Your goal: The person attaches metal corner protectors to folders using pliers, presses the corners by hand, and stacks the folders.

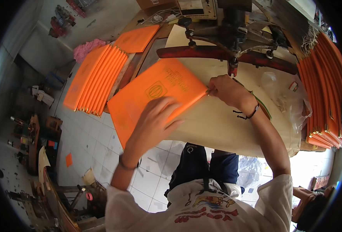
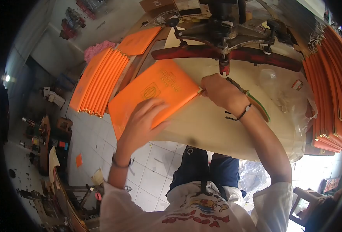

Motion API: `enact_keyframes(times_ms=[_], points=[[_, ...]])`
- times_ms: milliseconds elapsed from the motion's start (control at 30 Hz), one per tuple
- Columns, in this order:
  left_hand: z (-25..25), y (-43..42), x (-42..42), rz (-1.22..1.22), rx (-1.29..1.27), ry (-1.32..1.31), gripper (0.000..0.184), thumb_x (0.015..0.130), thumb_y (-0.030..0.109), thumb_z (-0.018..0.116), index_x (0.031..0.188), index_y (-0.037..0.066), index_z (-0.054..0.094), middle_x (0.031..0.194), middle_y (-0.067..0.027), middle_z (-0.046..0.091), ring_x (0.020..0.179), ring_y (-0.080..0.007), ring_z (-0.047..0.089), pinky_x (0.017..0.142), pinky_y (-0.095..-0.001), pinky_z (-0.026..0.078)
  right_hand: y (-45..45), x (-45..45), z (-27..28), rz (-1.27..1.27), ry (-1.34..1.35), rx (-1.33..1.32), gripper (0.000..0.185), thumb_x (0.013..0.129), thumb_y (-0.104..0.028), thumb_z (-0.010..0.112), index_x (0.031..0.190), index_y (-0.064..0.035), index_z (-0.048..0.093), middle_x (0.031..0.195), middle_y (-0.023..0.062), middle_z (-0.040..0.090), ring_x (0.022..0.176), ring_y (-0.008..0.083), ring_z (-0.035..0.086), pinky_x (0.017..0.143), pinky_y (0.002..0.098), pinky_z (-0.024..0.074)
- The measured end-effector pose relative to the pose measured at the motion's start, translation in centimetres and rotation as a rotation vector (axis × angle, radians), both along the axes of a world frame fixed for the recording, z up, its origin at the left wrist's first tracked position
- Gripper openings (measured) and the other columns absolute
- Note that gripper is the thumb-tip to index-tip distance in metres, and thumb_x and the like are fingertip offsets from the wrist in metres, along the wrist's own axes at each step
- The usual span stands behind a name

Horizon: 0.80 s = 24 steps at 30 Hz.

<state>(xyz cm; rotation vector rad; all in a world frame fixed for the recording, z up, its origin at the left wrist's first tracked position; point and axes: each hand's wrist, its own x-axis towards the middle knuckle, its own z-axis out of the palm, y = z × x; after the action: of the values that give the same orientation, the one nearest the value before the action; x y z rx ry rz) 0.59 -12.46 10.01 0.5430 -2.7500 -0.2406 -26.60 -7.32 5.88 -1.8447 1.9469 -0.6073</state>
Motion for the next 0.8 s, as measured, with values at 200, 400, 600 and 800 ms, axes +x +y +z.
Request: enact_keyframes(times_ms=[200, 400, 600, 800], points=[[-3.5, -7.0, -8.2, -0.307, -0.030, -0.044, 0.058, 0.082, 0.036, 0.071, 0.126, 0.002, 0.054, 0.129, -0.0169, 0.053, 0.125, -0.0343, 0.048, 0.104, -0.0420, 0.042, -0.6, -0.5, -1.6, 0.046, 0.001, -0.077, 0.017, 0.086, -0.009, 0.067, 0.097, 0.0037, 0.065, 0.092, 0.0158, 0.069, 0.083, 0.0294, 0.068, 0.072, 0.0365, 0.0535], [-3.7, -8.9, -10.2, -0.380, 0.034, -0.130, 0.051, 0.076, 0.030, 0.073, 0.115, 0.002, 0.058, 0.121, -0.0153, 0.054, 0.117, -0.0334, 0.052, 0.101, -0.0416, 0.044, 0.0, -0.2, -0.8, 0.041, -0.074, -0.114, 0.023, 0.084, -0.014, 0.069, 0.102, -0.0003, 0.063, 0.085, 0.0152, 0.067, 0.080, 0.0317, 0.066, 0.071, 0.0398, 0.0516], [-3.5, -9.3, -10.7, -0.379, 0.204, -0.066, 0.043, 0.071, 0.022, 0.071, 0.107, 0.001, 0.058, 0.112, -0.0155, 0.056, 0.107, -0.0329, 0.055, 0.093, -0.0413, 0.048, 0.1, 0.1, 0.0, 0.007, -0.082, -0.050, 0.026, 0.082, -0.018, 0.072, 0.097, 0.0011, 0.062, 0.083, 0.0155, 0.066, 0.079, 0.0331, 0.065, 0.073, 0.0410, 0.0507], [-4.6, -10.2, -11.6, -0.455, 0.135, 0.010, 0.041, 0.069, 0.020, 0.070, 0.102, 0.000, 0.056, 0.106, -0.0158, 0.055, 0.105, -0.0345, 0.052, 0.093, -0.0427, 0.045, 0.0, -0.3, -0.7, -0.002, -0.085, -0.044, 0.028, 0.083, -0.018, 0.071, 0.100, 0.0028, 0.064, 0.088, 0.0172, 0.067, 0.083, 0.0321, 0.066, 0.074, 0.0393, 0.0511]])
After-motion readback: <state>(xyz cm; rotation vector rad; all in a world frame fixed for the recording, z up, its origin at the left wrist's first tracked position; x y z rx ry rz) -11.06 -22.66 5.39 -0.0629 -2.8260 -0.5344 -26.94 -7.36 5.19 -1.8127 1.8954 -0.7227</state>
